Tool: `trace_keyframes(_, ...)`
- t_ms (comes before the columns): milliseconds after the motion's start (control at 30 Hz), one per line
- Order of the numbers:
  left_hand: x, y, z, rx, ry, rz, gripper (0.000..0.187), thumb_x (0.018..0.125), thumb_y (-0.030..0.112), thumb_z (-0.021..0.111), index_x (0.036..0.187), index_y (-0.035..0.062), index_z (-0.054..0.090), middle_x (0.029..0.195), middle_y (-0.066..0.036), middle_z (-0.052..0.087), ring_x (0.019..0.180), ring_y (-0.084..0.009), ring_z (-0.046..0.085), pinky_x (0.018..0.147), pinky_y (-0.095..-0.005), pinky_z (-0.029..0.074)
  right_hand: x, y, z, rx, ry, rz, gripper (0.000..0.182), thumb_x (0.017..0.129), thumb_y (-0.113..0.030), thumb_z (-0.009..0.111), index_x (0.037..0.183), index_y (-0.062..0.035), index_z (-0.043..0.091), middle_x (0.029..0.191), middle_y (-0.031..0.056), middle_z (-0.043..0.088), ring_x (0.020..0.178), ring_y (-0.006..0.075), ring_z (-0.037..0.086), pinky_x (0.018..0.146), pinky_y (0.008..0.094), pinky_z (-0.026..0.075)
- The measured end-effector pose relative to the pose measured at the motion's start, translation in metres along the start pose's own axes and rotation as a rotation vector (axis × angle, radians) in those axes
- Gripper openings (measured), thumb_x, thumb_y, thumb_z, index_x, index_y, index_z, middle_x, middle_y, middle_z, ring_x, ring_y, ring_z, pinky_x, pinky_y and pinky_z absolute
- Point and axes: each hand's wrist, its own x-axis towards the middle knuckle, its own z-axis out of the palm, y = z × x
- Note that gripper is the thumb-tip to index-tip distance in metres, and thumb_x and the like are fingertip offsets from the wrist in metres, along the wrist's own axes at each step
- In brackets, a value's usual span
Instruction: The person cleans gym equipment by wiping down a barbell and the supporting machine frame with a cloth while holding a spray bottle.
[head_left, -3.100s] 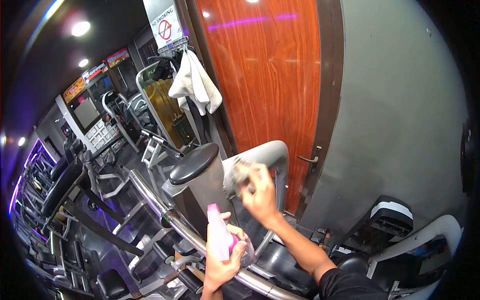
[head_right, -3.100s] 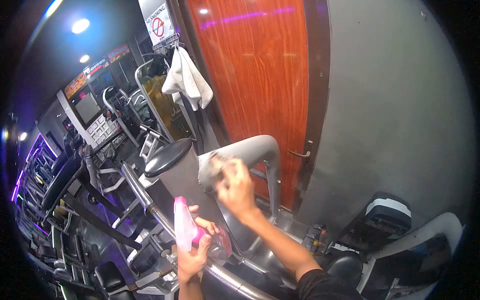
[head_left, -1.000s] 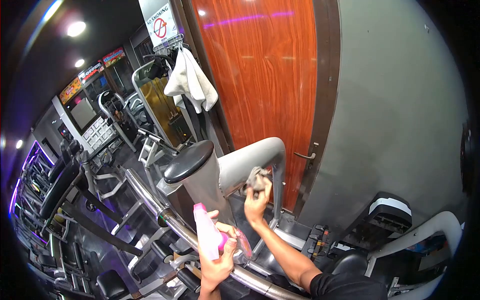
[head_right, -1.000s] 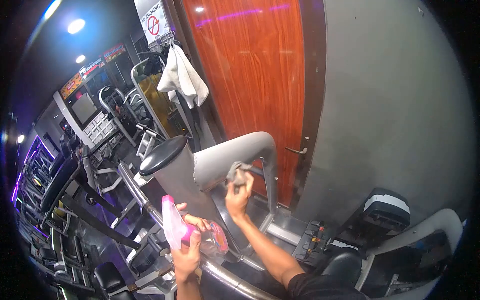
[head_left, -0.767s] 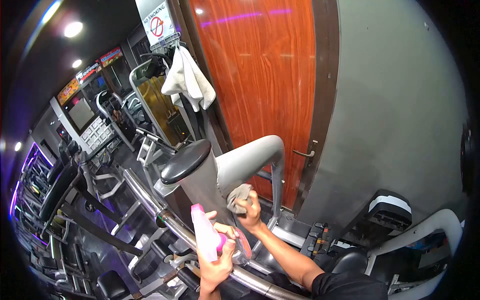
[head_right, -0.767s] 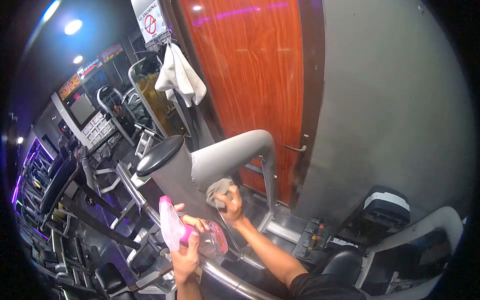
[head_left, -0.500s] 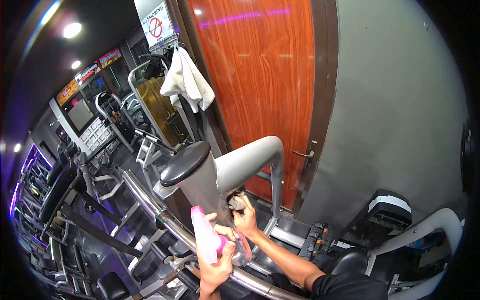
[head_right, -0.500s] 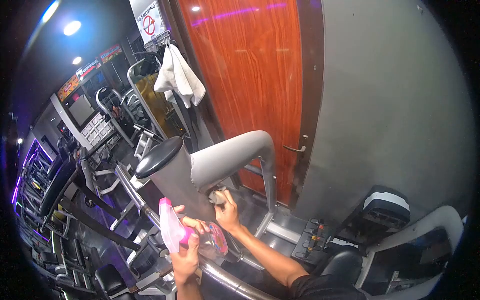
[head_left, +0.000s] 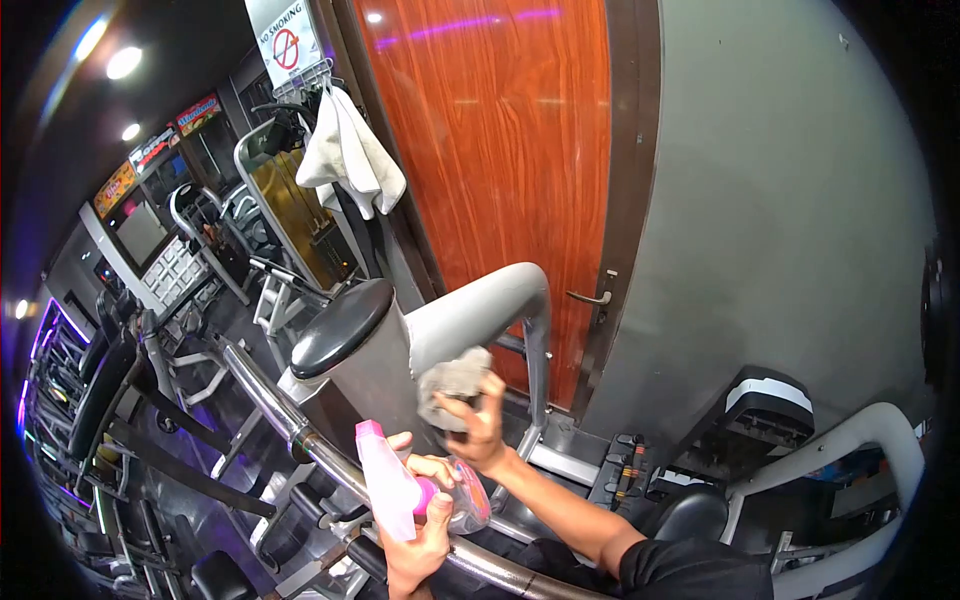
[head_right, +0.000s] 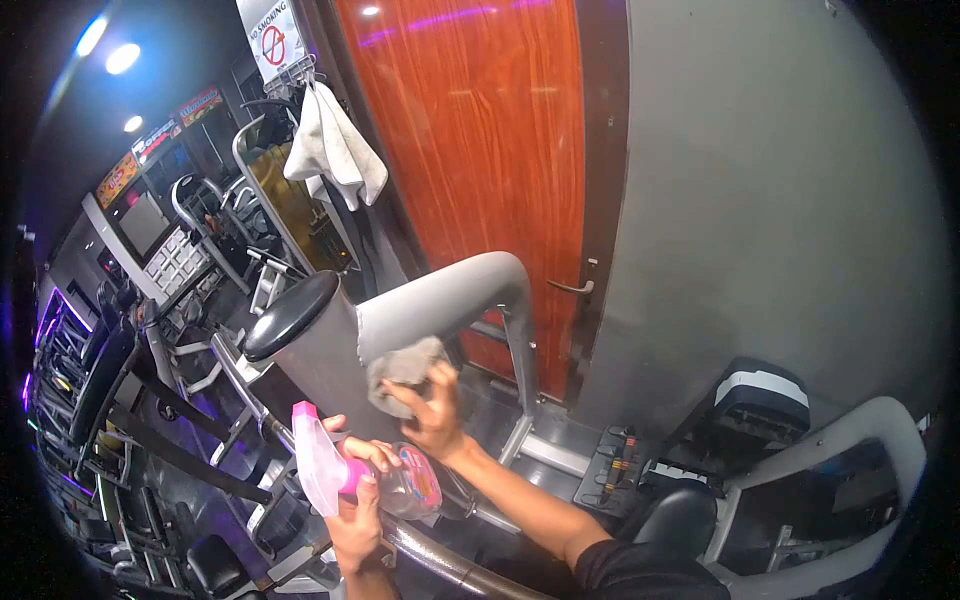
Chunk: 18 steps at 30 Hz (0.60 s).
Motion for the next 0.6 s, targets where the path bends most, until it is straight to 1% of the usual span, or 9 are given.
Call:
trace_keyframes(133, 0.001, 0.000, 0.001, 0.024, -0.010, 0.012, 0.067, 0.087, 0.014, 0.066, 0.136, -0.0041, 0.024, 0.084, -0.008, 0.055, 0.085, -0.0208, 0.057, 0.085, -0.0380, 0.045, 0.007, 0.042, 0.020, -0.085, 0.061, -0.338, 0.047, 0.065, -0.004, 0.067, 0.109, -0.0188, 0.064, 0.120, 0.0150, 0.044, 0.118, 0.0363, 0.041, 0.099, 0.0479, 0.036)
trace_keyframes(200, 0.000, 0.000, 0.002, 0.030, 0.014, 0.009, 0.068, 0.087, 0.015, 0.067, 0.136, -0.0038, 0.024, 0.083, -0.008, 0.055, 0.085, -0.0208, 0.057, 0.085, -0.0378, 0.045, 0.009, 0.061, 0.016, 0.015, 0.128, -0.182, 0.046, 0.071, -0.001, 0.062, 0.114, -0.0147, 0.059, 0.123, 0.0182, 0.041, 0.117, 0.0379, 0.042, 0.097, 0.0504, 0.037)
trace_keyframes(267, 0.001, 0.001, 0.004, 0.067, 0.012, 0.026, 0.065, 0.090, 0.017, 0.064, 0.136, -0.0028, 0.023, 0.081, -0.008, 0.053, 0.082, -0.0206, 0.056, 0.083, -0.0387, 0.045, -0.018, 0.101, 0.038, -0.277, 0.221, 0.220, 0.043, 0.082, 0.000, 0.056, 0.124, -0.0036, 0.047, 0.127, 0.0245, 0.034, 0.111, 0.0451, 0.046, 0.098, 0.0481, 0.038)
trace_keyframes(333, 0.001, 0.002, 0.003, 0.109, -0.002, 0.038, 0.062, 0.092, 0.020, 0.061, 0.137, -0.0018, 0.022, 0.079, -0.007, 0.052, 0.079, -0.0204, 0.055, 0.082, -0.0396, 0.045, -0.009, 0.111, 0.040, -0.064, 0.374, 0.575, 0.038, 0.089, -0.003, 0.053, 0.127, -0.0050, 0.044, 0.125, 0.0204, 0.041, 0.113, 0.0360, 0.049, 0.098, 0.0417, 0.040)
trace_keyframes(367, 0.002, 0.002, 0.003, 0.111, -0.006, 0.039, 0.062, 0.092, 0.020, 0.061, 0.137, -0.0018, 0.023, 0.079, -0.007, 0.052, 0.079, -0.0205, 0.055, 0.082, -0.0394, 0.045, -0.005, 0.114, 0.042, -0.064, 0.376, 0.576, 0.038, 0.089, -0.003, 0.053, 0.127, -0.0050, 0.044, 0.125, 0.0204, 0.041, 0.113, 0.0360, 0.049, 0.098, 0.0417, 0.040)
trace_keyframes(433, 0.002, 0.003, 0.004, 0.115, -0.010, 0.039, 0.062, 0.092, 0.020, 0.061, 0.137, -0.0018, 0.023, 0.079, -0.007, 0.052, 0.079, -0.0205, 0.056, 0.082, -0.0392, 0.045, -0.003, 0.120, 0.055, 0.910, 0.635, 1.075, 0.031, 0.097, -0.009, 0.047, 0.128, -0.0081, 0.045, 0.118, 0.0108, 0.052, 0.108, 0.0250, 0.053, 0.096, 0.0368, 0.042)
trace_keyframes(467, 0.001, 0.003, 0.004, 0.081, 0.018, 0.007, 0.066, 0.089, 0.020, 0.065, 0.136, -0.0030, 0.024, 0.081, -0.007, 0.053, 0.082, -0.0203, 0.056, 0.084, -0.0377, 0.045, -0.007, 0.117, 0.062, 1.130, 0.632, 1.170, 0.023, 0.100, -0.016, 0.042, 0.121, -0.0097, 0.050, 0.110, 0.0034, 0.059, 0.103, 0.0201, 0.056, 0.095, 0.0354, 0.044)
trace_keyframes(533, 0.001, 0.003, 0.004, 0.054, 0.047, -0.023, 0.071, 0.086, 0.019, 0.069, 0.136, -0.0042, 0.025, 0.083, -0.007, 0.055, 0.084, -0.0201, 0.057, 0.085, -0.0362, 0.045, 0.005, 0.090, 0.057, 1.428, 0.690, 1.475, 0.020, 0.100, -0.019, 0.041, 0.115, -0.0106, 0.053, 0.112, 0.0043, 0.059, 0.101, 0.0208, 0.057, 0.095, 0.0367, 0.046)
trace_keyframes(600, 0.000, 0.001, 0.003, 0.067, 0.063, -0.027, 0.071, 0.086, 0.019, 0.069, 0.136, -0.0048, 0.024, 0.083, -0.007, 0.055, 0.084, -0.0198, 0.057, 0.085, -0.0350, 0.045, 0.010, 0.063, 0.050, 1.539, 0.726, 1.542, 0.020, 0.100, -0.021, 0.040, 0.111, -0.0102, 0.053, 0.113, 0.0049, 0.059, 0.101, 0.0192, 0.057, 0.091, 0.0381, 0.047)
